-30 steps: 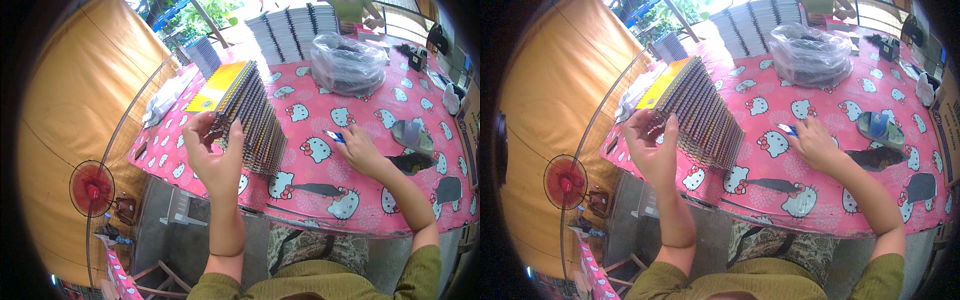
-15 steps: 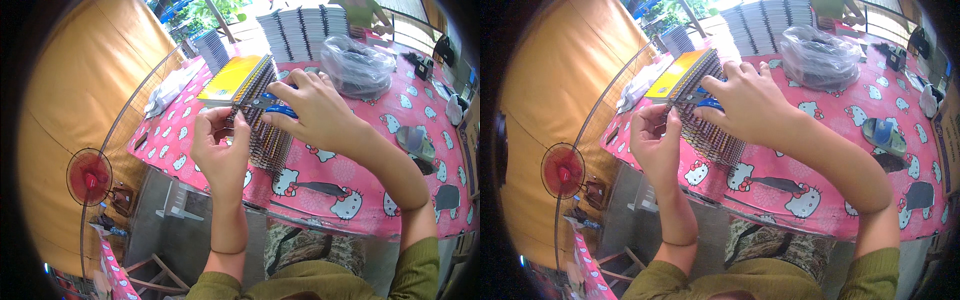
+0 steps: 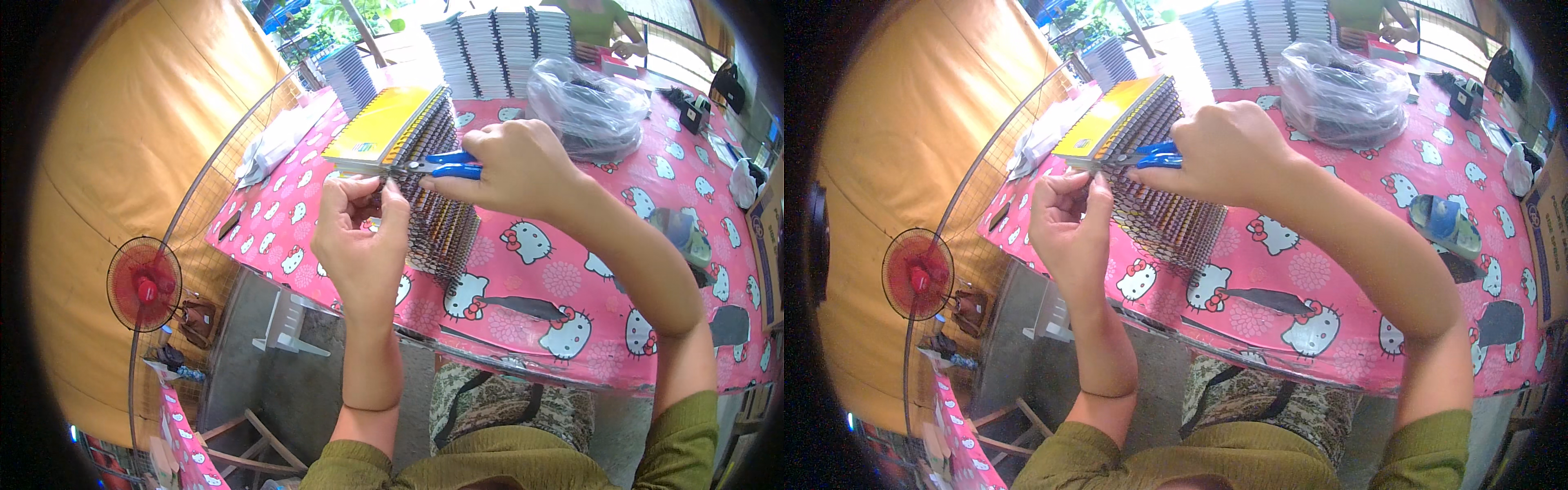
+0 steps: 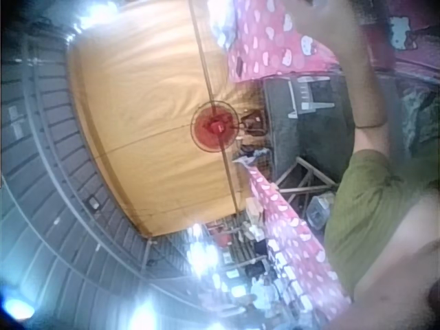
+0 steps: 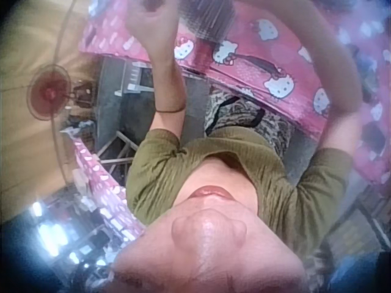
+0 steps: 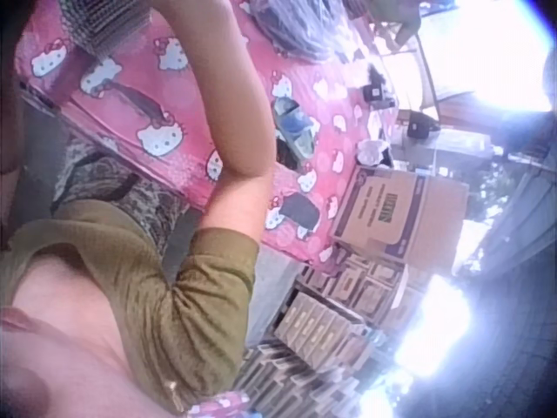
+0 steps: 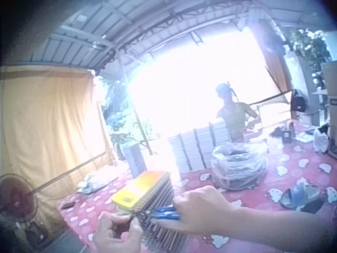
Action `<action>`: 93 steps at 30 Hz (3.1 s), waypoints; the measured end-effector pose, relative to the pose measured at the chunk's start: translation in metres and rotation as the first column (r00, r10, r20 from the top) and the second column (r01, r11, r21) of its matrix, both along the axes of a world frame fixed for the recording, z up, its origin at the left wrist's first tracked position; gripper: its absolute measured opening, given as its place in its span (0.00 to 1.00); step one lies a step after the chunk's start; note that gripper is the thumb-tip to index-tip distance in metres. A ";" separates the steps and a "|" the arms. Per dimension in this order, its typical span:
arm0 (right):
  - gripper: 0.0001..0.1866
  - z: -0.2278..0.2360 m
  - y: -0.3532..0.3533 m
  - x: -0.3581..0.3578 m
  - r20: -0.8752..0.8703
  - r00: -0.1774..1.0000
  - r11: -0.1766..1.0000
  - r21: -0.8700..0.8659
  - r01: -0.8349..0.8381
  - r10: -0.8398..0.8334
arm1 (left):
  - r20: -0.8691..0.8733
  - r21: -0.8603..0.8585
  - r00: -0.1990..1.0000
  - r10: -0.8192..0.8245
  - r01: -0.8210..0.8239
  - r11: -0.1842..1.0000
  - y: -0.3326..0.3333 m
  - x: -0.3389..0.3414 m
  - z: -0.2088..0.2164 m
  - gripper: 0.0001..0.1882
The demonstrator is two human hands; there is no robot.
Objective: The person trims the wire or plastic spiral binding of a stack of notebooks using pliers, then organizes the notebooks on a table.
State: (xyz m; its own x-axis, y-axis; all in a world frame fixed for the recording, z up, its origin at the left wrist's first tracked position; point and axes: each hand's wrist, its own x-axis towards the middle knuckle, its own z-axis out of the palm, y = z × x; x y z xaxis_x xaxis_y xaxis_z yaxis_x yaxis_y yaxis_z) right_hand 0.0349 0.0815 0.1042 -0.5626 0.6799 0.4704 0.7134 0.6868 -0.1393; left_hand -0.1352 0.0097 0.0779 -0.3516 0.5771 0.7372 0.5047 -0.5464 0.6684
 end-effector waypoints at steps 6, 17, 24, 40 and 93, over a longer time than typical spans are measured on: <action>0.34 -0.015 -0.010 0.011 -0.191 0.982 0.986 0.162 0.023 0.008 | 0.068 -0.092 0.998 -0.010 0.016 0.996 -0.004 -0.002 0.005 0.08; 0.33 -0.008 -0.003 -0.001 -0.067 0.996 0.998 0.025 0.059 -0.057 | 0.023 -0.077 0.999 -0.029 0.031 0.997 -0.003 0.000 0.001 0.09; 0.35 -0.032 -0.008 0.011 -0.235 0.972 0.977 0.211 0.038 0.013 | 0.096 -0.131 0.995 -0.027 0.040 0.991 -0.008 -0.004 0.001 0.10; 0.34 -0.046 -0.011 0.006 -0.236 0.972 0.969 0.241 0.049 0.010 | 0.171 -0.215 0.980 -0.101 0.137 0.967 -0.008 -0.011 -0.003 0.15; 0.33 -0.048 -0.022 -0.004 0.048 0.994 0.945 -0.308 0.111 -0.101 | 0.257 -0.350 0.952 -0.167 0.253 0.902 -0.010 -0.026 -0.034 0.17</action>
State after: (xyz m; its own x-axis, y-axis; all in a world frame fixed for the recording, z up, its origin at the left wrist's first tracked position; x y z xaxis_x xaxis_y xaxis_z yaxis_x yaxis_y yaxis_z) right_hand 0.0306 0.0591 0.0561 -0.4908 0.8454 0.2107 0.7870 0.5339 -0.3093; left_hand -0.1614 -0.0002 0.0434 -0.3166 0.8726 0.3718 0.2263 -0.3112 0.9230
